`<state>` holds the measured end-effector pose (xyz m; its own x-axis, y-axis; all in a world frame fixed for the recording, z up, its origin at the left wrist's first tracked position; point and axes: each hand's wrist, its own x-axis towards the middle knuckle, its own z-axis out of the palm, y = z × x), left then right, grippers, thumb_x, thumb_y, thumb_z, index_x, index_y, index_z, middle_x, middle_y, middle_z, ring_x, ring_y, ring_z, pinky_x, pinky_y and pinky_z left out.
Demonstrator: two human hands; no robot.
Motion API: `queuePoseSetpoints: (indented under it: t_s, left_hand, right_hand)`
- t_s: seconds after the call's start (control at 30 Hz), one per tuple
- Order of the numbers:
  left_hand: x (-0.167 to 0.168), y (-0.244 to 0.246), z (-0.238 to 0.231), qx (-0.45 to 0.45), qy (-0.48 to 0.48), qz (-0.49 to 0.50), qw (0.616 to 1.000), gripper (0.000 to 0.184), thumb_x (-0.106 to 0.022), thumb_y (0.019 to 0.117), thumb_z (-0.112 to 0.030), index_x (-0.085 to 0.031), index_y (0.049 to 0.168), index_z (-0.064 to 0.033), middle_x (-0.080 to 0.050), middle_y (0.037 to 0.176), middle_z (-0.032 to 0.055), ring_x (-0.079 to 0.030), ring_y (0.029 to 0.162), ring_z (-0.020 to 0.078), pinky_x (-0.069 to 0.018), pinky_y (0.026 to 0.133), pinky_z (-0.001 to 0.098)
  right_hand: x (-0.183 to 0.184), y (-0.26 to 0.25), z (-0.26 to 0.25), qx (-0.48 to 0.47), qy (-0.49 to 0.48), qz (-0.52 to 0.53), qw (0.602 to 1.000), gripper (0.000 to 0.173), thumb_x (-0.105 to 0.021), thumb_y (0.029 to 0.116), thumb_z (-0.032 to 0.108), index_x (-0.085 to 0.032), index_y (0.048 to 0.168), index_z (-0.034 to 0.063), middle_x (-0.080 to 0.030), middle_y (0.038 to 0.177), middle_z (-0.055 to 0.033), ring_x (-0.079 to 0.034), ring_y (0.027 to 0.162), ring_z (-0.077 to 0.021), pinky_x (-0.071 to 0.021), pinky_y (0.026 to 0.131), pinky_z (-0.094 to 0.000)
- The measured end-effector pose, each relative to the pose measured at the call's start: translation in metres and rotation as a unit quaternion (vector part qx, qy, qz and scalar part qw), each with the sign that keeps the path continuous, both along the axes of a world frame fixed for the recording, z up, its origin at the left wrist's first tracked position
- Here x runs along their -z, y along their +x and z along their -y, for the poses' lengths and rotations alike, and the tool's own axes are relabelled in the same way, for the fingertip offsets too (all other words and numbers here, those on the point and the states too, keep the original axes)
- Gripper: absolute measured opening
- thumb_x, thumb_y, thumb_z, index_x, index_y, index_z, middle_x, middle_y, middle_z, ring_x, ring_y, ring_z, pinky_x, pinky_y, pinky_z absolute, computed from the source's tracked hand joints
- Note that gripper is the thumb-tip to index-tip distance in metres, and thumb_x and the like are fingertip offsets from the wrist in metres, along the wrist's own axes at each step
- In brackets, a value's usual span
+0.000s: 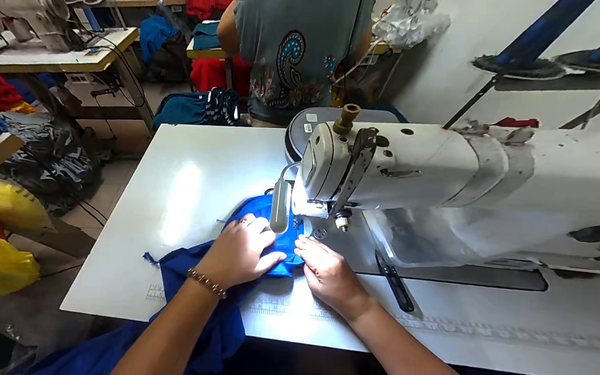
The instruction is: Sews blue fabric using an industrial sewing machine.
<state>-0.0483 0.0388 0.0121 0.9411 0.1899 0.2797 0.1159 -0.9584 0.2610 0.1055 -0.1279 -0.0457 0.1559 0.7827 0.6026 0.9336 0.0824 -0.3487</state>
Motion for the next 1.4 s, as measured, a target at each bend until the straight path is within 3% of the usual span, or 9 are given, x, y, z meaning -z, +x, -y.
queuePoseSetpoints:
  t_s: [0.1, 0.37, 0.43, 0.5, 0.57, 0.63, 0.87, 1.1, 1.4]
  left_hand:
    - [-0.01, -0.028, 0.001, 0.052, 0.085, 0.014, 0.995, 0.036, -0.06, 0.0979, -0.037, -0.068, 0.077, -0.0092, -0.059, 0.078, 0.0063, -0.064, 0.082, 0.0263, -0.055, 0.072, 0.041]
    - [-0.058, -0.043, 0.085, 0.177, -0.094, 0.003, 0.98, 0.039, -0.053, 0.1043, -0.033, -0.065, 0.076, -0.01, -0.063, 0.07, 0.0036, -0.065, 0.073, 0.0187, -0.0497, 0.088, 0.0398]
    - [-0.045, -0.025, 0.092, 0.133, -0.135, 0.039, 0.981, 0.036, -0.052, 0.1044, -0.032, -0.068, 0.081, -0.0093, -0.064, 0.076, 0.0036, -0.065, 0.079, 0.0182, -0.0504, 0.086, 0.0403]
    - [-0.023, -0.01, 0.091, 0.013, -0.116, 0.048, 0.992, 0.03, -0.048, 0.1055, -0.034, -0.071, 0.102, -0.0151, -0.07, 0.1, 0.0, -0.066, 0.106, 0.0164, -0.0436, 0.107, 0.0534]
    - [0.0, 0.0, 0.086, -0.105, -0.068, -0.011, 0.992, 0.042, -0.04, 0.1076, -0.043, -0.069, 0.132, -0.024, -0.066, 0.136, 0.0017, -0.05, 0.141, 0.0269, -0.0167, 0.119, 0.0723]
    - [0.017, 0.003, 0.082, -0.178, -0.039, -0.103, 0.978, 0.05, -0.033, 0.108, -0.05, -0.057, 0.147, -0.0329, -0.049, 0.158, 0.0004, -0.028, 0.155, 0.0317, 0.0005, 0.117, 0.0772]
    - [0.021, 0.002, 0.086, -0.218, -0.003, -0.12, 0.969, 0.058, -0.042, 0.101, -0.063, -0.058, 0.147, -0.0315, -0.047, 0.159, -0.0001, -0.033, 0.153, 0.0307, -0.0073, 0.118, 0.076]
    - [0.007, 0.017, 0.065, -0.219, -0.041, -0.208, 0.952, 0.061, -0.037, 0.1027, -0.065, -0.045, 0.156, -0.036, -0.038, 0.165, -0.0011, -0.022, 0.157, 0.0318, 0.0042, 0.117, 0.0753]
    - [0.007, 0.028, 0.046, -0.214, -0.045, -0.221, 0.95, 0.06, -0.036, 0.1029, -0.065, -0.042, 0.157, -0.0394, -0.034, 0.167, -0.0047, -0.022, 0.157, 0.0296, 0.0021, 0.117, 0.076]
  right_hand:
    - [0.0, 0.0, 0.0, -0.001, -0.004, 0.003, 1.0, 0.024, -0.055, 0.0841, 0.0, -0.076, 0.093, -0.0067, -0.076, 0.108, -0.0199, -0.071, 0.114, -0.0328, -0.0543, 0.102, -0.0399]
    - [-0.004, -0.002, 0.003, -0.035, -0.044, 0.068, 0.996, 0.022, -0.059, 0.0847, -0.001, -0.075, 0.098, -0.0072, -0.074, 0.109, -0.0221, -0.07, 0.114, -0.0366, -0.0528, 0.104, -0.0471]
    - [-0.01, -0.01, 0.016, -0.06, -0.062, 0.062, 0.994, 0.023, -0.059, 0.0888, 0.006, -0.075, 0.101, -0.0058, -0.075, 0.109, -0.0207, -0.071, 0.113, -0.0339, -0.0539, 0.103, -0.0456]
    - [-0.015, -0.021, 0.037, -0.063, -0.063, 0.039, 0.995, 0.019, -0.061, 0.0898, 0.01, -0.074, 0.097, -0.0016, -0.075, 0.102, -0.0176, -0.073, 0.104, -0.0297, -0.0586, 0.094, -0.0407]
    - [-0.011, -0.022, 0.054, -0.079, -0.027, 0.069, 0.994, 0.017, -0.054, 0.0902, 0.006, -0.071, 0.09, 0.0025, -0.074, 0.096, -0.014, -0.073, 0.1, -0.0272, -0.0586, 0.092, -0.038]
    - [-0.007, -0.019, 0.069, -0.095, -0.028, 0.07, 0.993, 0.025, -0.05, 0.0939, 0.004, -0.074, 0.102, 0.0004, -0.076, 0.111, -0.0155, -0.071, 0.114, -0.0292, -0.0537, 0.104, -0.0398]
    - [0.0, -0.024, 0.072, -0.078, -0.016, 0.066, 0.995, 0.025, -0.05, 0.0921, 0.003, -0.073, 0.1, 0.0016, -0.075, 0.113, -0.0147, -0.07, 0.116, -0.0281, -0.0511, 0.106, -0.0363]
    - [0.002, -0.019, 0.053, -0.057, -0.017, 0.037, 0.998, 0.028, -0.049, 0.0924, 0.005, -0.075, 0.098, 0.0, -0.076, 0.11, -0.0155, -0.071, 0.114, -0.0282, -0.0527, 0.104, -0.038]
    - [0.002, -0.014, 0.036, -0.037, -0.022, 0.015, 0.999, 0.027, -0.052, 0.0901, 0.006, -0.077, 0.094, -0.0012, -0.076, 0.109, -0.0148, -0.07, 0.116, -0.0277, -0.0517, 0.107, -0.0389]
